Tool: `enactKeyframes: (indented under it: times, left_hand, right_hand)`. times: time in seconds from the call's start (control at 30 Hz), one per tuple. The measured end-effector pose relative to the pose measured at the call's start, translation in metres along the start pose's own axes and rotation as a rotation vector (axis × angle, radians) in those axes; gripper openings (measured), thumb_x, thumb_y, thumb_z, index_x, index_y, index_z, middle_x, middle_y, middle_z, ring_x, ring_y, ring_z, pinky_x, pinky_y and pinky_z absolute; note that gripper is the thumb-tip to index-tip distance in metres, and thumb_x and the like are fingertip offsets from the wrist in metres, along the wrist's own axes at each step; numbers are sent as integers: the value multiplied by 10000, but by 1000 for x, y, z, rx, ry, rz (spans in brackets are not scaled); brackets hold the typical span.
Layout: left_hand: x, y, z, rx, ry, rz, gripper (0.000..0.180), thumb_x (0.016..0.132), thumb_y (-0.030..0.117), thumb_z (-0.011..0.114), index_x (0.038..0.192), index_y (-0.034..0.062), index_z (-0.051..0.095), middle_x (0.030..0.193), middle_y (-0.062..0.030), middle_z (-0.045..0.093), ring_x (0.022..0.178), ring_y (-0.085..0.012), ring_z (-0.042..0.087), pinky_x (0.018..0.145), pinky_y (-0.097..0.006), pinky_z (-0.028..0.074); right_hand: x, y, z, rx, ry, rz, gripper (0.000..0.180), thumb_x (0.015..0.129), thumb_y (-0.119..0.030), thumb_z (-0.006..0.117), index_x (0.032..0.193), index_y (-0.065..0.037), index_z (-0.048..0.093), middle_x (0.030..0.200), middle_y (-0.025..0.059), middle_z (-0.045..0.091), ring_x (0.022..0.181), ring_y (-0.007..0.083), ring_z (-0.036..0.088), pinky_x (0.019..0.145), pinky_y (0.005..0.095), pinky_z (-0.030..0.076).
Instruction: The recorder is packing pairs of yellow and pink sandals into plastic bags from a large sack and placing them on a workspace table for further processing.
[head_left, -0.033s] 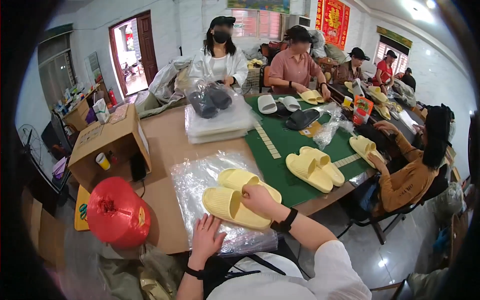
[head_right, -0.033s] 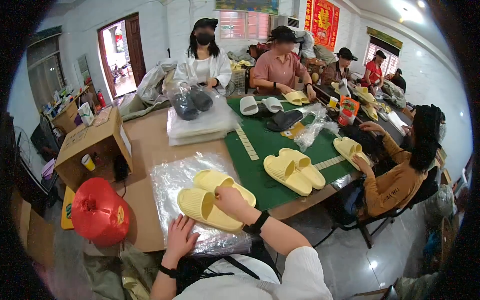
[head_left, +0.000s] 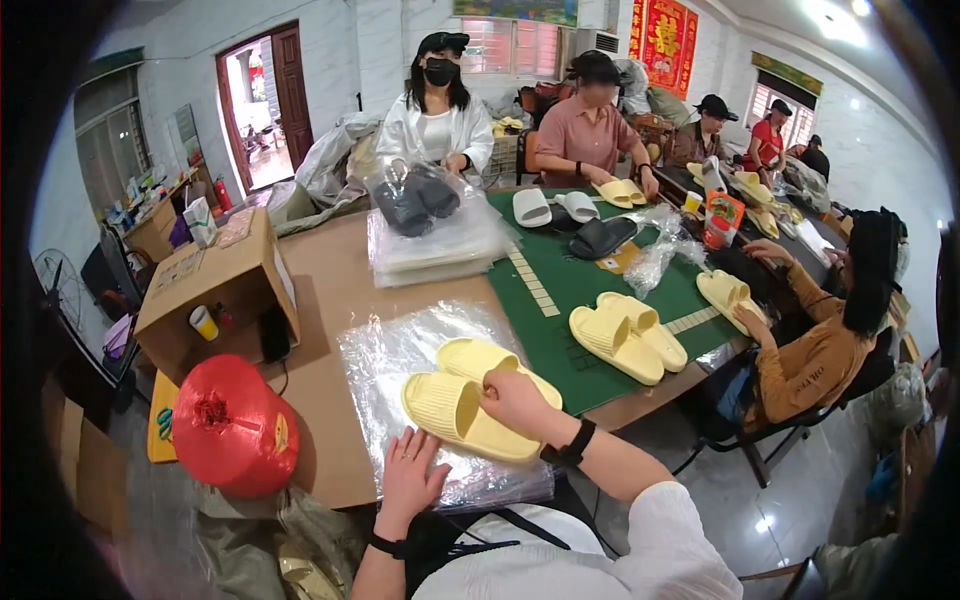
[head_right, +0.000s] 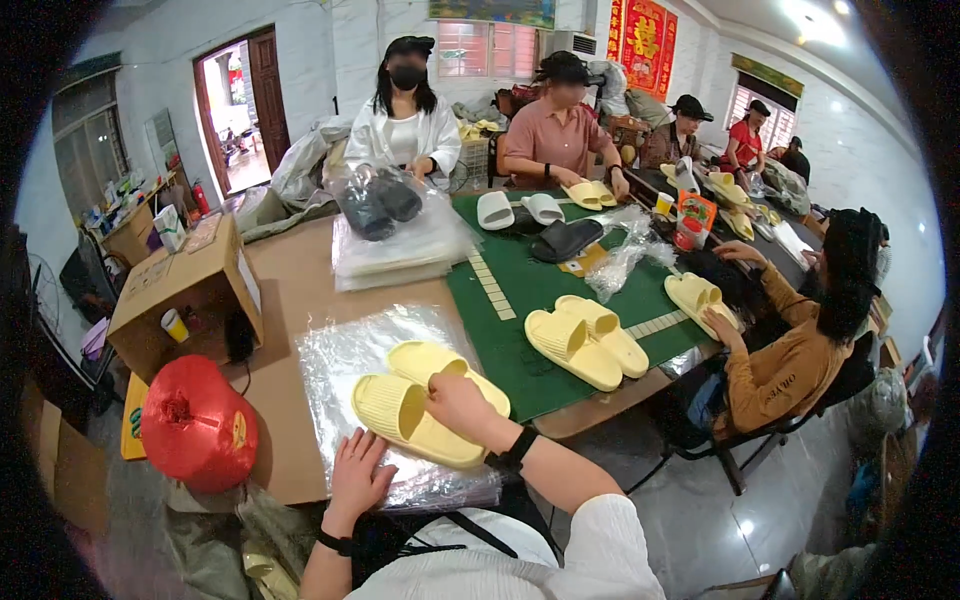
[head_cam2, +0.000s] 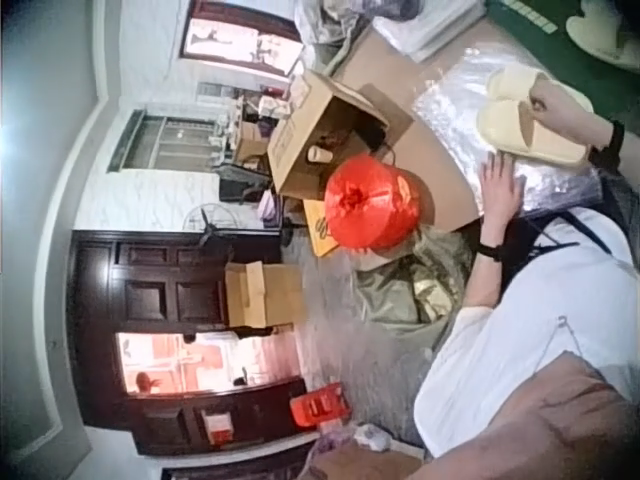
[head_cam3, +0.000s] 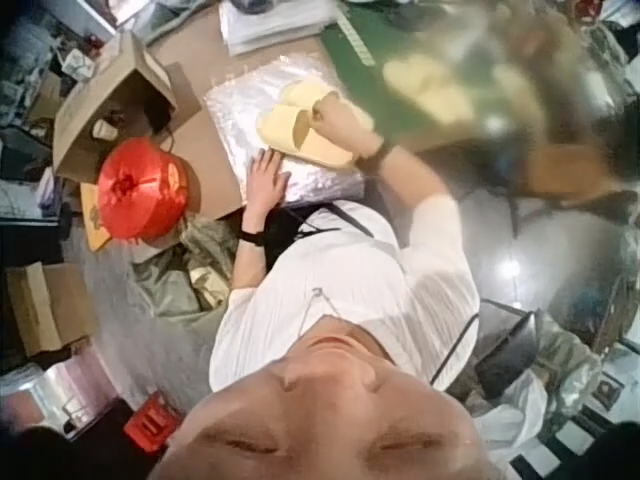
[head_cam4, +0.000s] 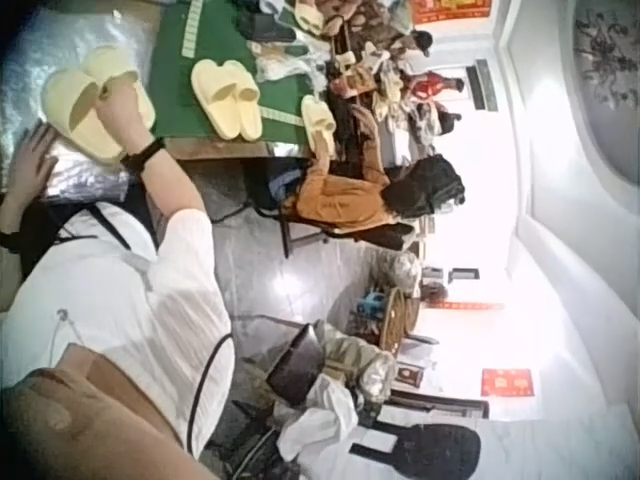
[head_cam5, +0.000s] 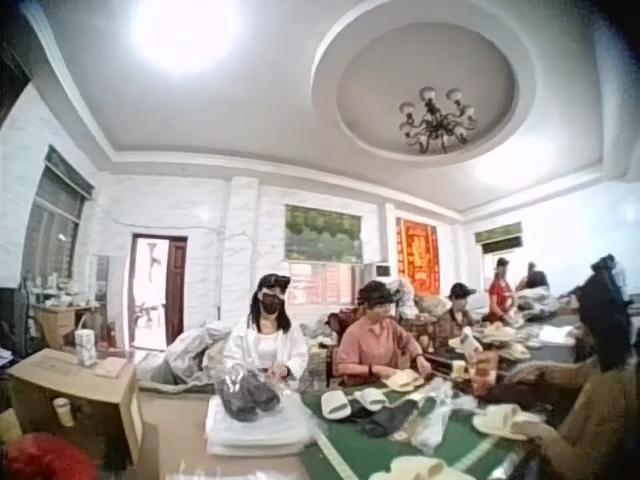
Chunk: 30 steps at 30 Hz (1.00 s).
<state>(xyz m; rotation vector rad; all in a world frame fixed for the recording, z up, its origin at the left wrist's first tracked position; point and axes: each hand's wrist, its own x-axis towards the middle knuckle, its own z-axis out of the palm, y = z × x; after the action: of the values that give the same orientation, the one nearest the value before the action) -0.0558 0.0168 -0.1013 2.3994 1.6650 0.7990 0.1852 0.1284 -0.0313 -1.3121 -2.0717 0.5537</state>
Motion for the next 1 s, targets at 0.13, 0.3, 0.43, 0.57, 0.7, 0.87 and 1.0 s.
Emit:
enactKeyframes:
  times: [0.13, 0.3, 0.43, 0.57, 0.7, 0.87, 1.0]
  left_hand:
    - [1, 1, 0, -20, 35, 6, 558, 874, 374, 663, 1350, 93, 589, 1442, -158, 521, 1376, -393, 414, 1162, -556, 255]
    - [3, 0, -1, -44, 17, 14, 519, 861, 385, 679, 1297, 107, 631, 1399, -171, 556, 1351, -393, 449, 1158, -546, 264]
    - [4, 1, -8, -118, -18, -8, 500, 845, 376, 696, 1267, 112, 658, 1399, -186, 558, 1352, -416, 444, 1145, -567, 279]
    - [4, 7, -22, -169, -146, -44, 463, 845, 350, 705, 1240, 110, 677, 1398, -196, 560, 1353, -429, 443, 1138, -550, 302]
    - [2, 15, -31, -164, -150, -44, 389, 861, 289, 693, 1200, 97, 694, 1351, -204, 593, 1316, -435, 481, 1109, -498, 360]
    - [7, 23, -38, -156, 12, -36, 245, 946, 244, 561, 1042, 92, 728, 1123, -172, 698, 1043, -378, 652, 875, -450, 528]
    - [23, 31, -43, -186, -62, -274, 276, 980, 261, 524, 1034, 79, 723, 1033, -173, 703, 941, -373, 663, 812, -454, 529]
  right_hand:
    - [-14, -1, 3, -20, -30, 9, 290, 846, -297, 670, 888, -11, 653, 749, 188, 657, 727, 366, 665, 660, 457, 512]
    - [-20, 17, 20, -229, -3, -74, 371, 867, -389, 681, 874, -21, 634, 741, 170, 629, 721, 363, 657, 679, 469, 528]
    - [-13, 30, 21, -218, 22, -95, 365, 875, -392, 667, 827, -31, 637, 754, 161, 638, 719, 364, 654, 665, 474, 525]
    - [-15, 31, 10, -156, 69, -43, 361, 881, -367, 659, 802, -15, 645, 768, 174, 651, 721, 375, 651, 660, 473, 523]
    - [-16, 38, -14, 2, 258, 86, 295, 874, -275, 678, 801, 9, 643, 795, 203, 666, 727, 397, 645, 651, 453, 516]
    - [-36, 43, -40, 327, 502, 319, 199, 919, -167, 670, 930, 31, 679, 835, 147, 711, 760, 180, 669, 675, 328, 504]
    - [-76, 86, -58, 880, 824, 71, 261, 973, -94, 607, 1174, 73, 628, 1099, 60, 691, 954, 152, 653, 842, 285, 508]
